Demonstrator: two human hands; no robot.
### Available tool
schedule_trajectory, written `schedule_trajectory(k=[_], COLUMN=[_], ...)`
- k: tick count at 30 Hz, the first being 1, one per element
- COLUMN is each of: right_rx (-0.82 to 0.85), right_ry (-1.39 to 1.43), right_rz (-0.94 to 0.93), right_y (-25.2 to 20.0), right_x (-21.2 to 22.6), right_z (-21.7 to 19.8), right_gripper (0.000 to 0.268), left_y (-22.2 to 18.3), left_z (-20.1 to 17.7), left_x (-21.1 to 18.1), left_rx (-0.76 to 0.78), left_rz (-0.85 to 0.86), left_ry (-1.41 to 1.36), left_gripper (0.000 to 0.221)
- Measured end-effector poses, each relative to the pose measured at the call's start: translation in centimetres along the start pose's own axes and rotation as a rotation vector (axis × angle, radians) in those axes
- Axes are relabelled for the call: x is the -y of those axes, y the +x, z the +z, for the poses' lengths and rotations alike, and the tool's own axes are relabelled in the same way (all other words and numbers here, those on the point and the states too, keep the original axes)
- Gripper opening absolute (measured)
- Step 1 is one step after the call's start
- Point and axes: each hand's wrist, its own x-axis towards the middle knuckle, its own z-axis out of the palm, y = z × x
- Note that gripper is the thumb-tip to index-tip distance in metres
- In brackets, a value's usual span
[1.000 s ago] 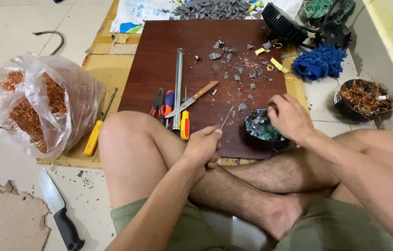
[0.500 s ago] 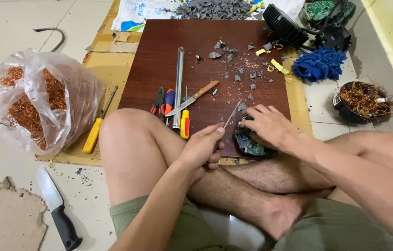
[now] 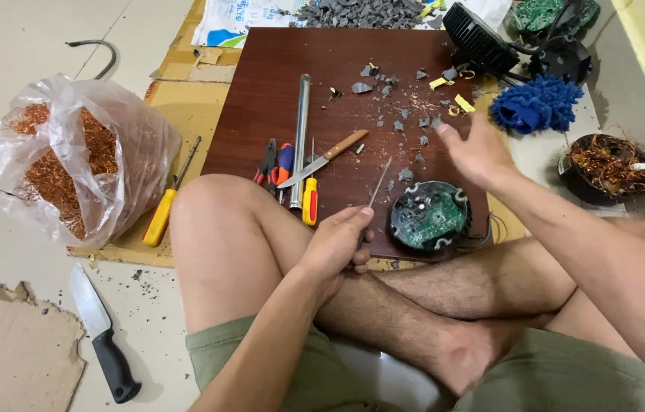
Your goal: Disassembling an electronic component by prying parts with a small tool and a knife while sitting on the floor.
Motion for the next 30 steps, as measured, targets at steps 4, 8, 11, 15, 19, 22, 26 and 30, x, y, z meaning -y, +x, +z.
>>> schedule_trajectory(k=[4,8,11,15,19,22,26,30], right_rx=[0.224,0.578,0.584,0.303,0.265,0.135,-0.006,-0.509], right_ry=[-0.181,-0.099,0.242,0.377,0.568,0.985,1.063,0.86], right_rz=[0.01,0.12,0.258,0.245,0.401,0.467,0.35,-0.034], right_y=[-2.4,-4.8,-2.8,1.3,6.6,16.9,23.9,17.8], right_x=[0.6,-1.0,-3.6,-5.9,-6.3,-15.7,-22.4,-19.1], right_z=[0.0,0.8,0.3,-0.8,-4.6,-0.9,0.8,-2.5], right_gripper=[0.087,0.088,0.102,0.078,0.074,0.064,0.018,0.039], left_y=[0.2,0.0,-0.2,0.0,0.8,1.3,0.4,0.7], left_z=[-0.1,-0.1,-0.2,-0.3,-0.7,-1.0,-0.9,-0.4], left_x=[0.0,-0.1,-0.3,-0.6,-0.5,-0.4,-0.7,-0.9], left_rx=[0.003,0.017,0.024,0.031,0.104,0.091,0.069,-0.003], left_rz=[0.007,0.004,0.003,-0.036,-0.085,-0.091,-0.133,-0.143], left_ry=[-0.011,-0.02,-0.05,-0.119,-0.244,-0.279,-0.299,-0.307], left_gripper=[0.052,0.054,0.052,0.051,0.014,0.013,0.017,0.018])
